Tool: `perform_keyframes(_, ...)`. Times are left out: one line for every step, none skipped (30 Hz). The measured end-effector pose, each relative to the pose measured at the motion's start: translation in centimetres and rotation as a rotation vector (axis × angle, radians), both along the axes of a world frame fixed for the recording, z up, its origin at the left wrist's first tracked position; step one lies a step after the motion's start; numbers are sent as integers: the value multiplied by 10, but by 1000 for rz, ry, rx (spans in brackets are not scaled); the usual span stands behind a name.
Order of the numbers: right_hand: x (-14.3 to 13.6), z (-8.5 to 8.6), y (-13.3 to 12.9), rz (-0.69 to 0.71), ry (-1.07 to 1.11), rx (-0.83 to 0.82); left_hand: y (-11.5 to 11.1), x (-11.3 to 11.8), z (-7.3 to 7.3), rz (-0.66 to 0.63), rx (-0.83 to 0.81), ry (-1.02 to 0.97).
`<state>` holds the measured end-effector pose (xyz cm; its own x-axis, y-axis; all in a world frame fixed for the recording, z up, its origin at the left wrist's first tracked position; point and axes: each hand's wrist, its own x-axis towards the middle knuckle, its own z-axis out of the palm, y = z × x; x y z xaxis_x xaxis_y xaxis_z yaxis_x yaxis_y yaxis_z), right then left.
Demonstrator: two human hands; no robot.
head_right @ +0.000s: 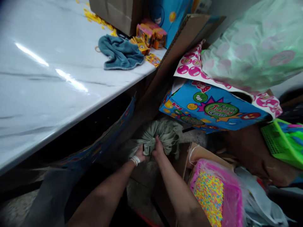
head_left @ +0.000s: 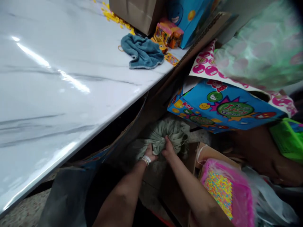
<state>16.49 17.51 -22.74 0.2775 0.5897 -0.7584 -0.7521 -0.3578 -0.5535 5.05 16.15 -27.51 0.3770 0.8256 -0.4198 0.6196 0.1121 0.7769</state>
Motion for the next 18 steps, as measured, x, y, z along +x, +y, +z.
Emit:
perform_keyframes(7,-3,1,-16,6,-6,-4,0,-3,-2,9,12)
perform_keyframes(14,-6,3,-34,12,-12,-8,-1,-5,4,22,37)
perform_keyframes(19,-8,6,-53,18,-18,-13,-3,-6,26,36,72)
perform_keyframes(23,-9,8,-69,24,-23,-17,-7,-7,61,48,112)
perform_keyframes(24,-9,11,-82,31,-26,-19,-10,-8,99,58,153)
perform_keyframes(24,-10,14,-92,38,-24,-20,-14,-10,130,68,188)
perform_keyframes(22,-10,15,-100,45,-19,-18,-16,-12,147,82,213)
perform_keyframes(19,-10,16,-105,55,-11,-13,-17,-16,145,110,221)
perform_keyframes(14,-10,17,-105,66,1,-5,-17,-20,122,155,204)
perform_keyframes(7,-11,17,-100,81,16,4,-14,-24,85,208,166)
perform_keyframes(0,-11,17,-93,96,34,15,-10,-29,41,261,119)
perform_keyframes(-7,-12,17,-85,109,54,26,-5,-34,-8,305,69)
perform_keyframes(-14,-13,17,-77,120,76,36,-1,-38,-57,337,21)
perform_keyframes(-20,-14,18,-72,127,97,46,4,-41,-99,355,-20)
perform_keyframes(-25,-14,20,-69,130,117,53,8,-42,-131,363,-51)
perform_keyframes(-27,-14,22,-66,130,136,60,12,-43,-152,367,-78)
perform_keyframes(-28,-13,26,-61,127,155,65,16,-43,-160,371,-106)
perform_keyframes(-27,-11,29,-55,121,172,70,20,-42,-158,369,-135)
